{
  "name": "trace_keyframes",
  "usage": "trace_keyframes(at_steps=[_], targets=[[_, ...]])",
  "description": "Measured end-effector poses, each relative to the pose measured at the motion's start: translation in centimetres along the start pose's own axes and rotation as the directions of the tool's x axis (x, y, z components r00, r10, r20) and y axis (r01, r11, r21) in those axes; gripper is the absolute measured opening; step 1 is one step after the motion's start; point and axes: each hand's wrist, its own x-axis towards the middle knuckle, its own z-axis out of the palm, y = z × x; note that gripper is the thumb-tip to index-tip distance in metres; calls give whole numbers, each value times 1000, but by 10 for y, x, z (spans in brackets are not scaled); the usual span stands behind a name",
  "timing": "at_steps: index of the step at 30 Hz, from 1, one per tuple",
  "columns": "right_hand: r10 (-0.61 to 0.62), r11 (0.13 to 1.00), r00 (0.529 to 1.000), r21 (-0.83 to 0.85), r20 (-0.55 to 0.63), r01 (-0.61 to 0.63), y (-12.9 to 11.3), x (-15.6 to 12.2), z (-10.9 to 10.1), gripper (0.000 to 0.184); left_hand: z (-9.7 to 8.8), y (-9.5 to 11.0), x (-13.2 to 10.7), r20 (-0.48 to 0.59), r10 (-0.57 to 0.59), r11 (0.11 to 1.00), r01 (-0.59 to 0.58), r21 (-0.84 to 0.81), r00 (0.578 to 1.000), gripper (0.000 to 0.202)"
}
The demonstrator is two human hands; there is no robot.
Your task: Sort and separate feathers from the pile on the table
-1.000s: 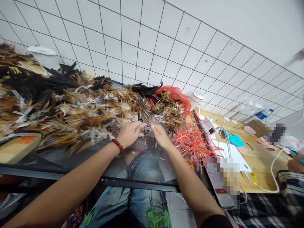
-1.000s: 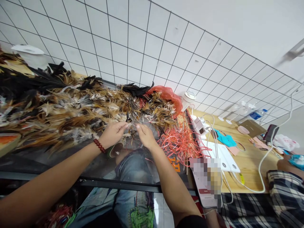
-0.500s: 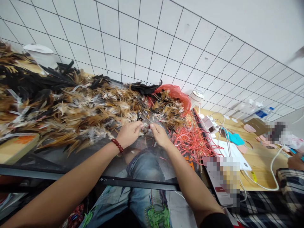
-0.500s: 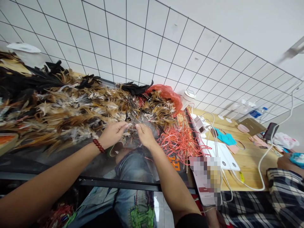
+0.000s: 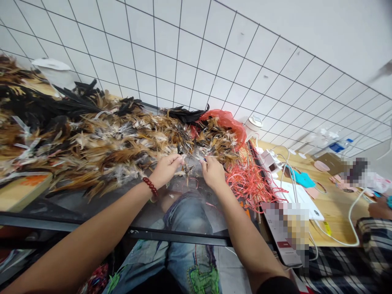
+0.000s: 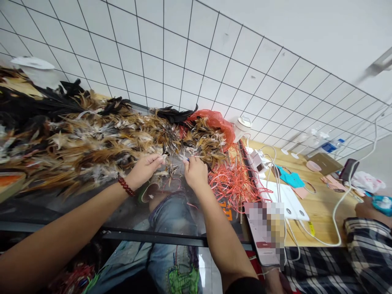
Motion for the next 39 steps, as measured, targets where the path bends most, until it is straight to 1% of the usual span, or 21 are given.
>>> trace_keyframes(at_steps=[2,3,5,6,7,8,9,11,13,14,16,19,21,25,29,34,36,39], targets=[[35,984,998,-176,43,-27,3,-2,-6,33,-1,1,1,22,-100,978,102,-179,995,28],[34,975,998,-221,55,-21,4,-3,-8,33,-1,2,2,43,-138,957,144,-252,990,29],[-12,976,999,-219,33,19,5,-4,-9,32,-1,4,1,90,-181,913,201,-355,979,32],[-52,984,999,-167,13,54,3,-4,-9,30,-1,5,0,114,-189,896,218,-387,975,34],[-96,992,995,-77,-7,95,2,-3,-8,30,-1,6,-1,137,-190,884,230,-408,972,36],[-136,989,990,48,-25,137,-1,-3,-6,30,0,7,-2,164,-186,875,240,-421,969,38],[-166,966,985,195,-41,170,-3,-2,-5,32,0,7,-3,194,-181,867,249,-431,964,40],[-182,860,982,476,-53,186,-9,0,-1,34,1,9,-5,262,-171,854,275,-441,950,42],[-168,741,985,655,-35,150,-14,1,1,34,1,11,-7,322,-159,843,298,-447,933,43],[-164,698,986,705,-15,126,-16,0,1,34,1,12,-8,348,-153,839,308,-449,925,43],[-162,639,986,765,28,83,-19,-1,1,34,1,14,-10,403,-139,830,328,-450,904,43],[-151,588,986,808,67,35,-20,-4,-1,34,0,16,-11,474,-119,816,358,-455,872,44],[-154,573,986,818,63,37,-20,-4,-2,30,0,16,-11,500,-113,805,374,-460,859,44],[-188,569,982,815,2,107,-21,-5,-4,21,0,16,-11,529,-115,777,408,-479,841,45],[-193,603,981,784,-34,146,-23,-6,-7,23,-2,16,-12,564,-115,732,453,-508,818,40],[-218,618,973,762,-70,193,-25,-7,-6,27,0,13,-12,611,-115,683,509,-524,783,34],[-217,644,973,739,-73,199,-25,-7,-5,28,3,13,-12,603,-124,677,511,-530,788,31],[-200,662,976,723,-88,200,-24,-7,-5,26,8,14,-11,540,-137,664,481,-572,830,29]])
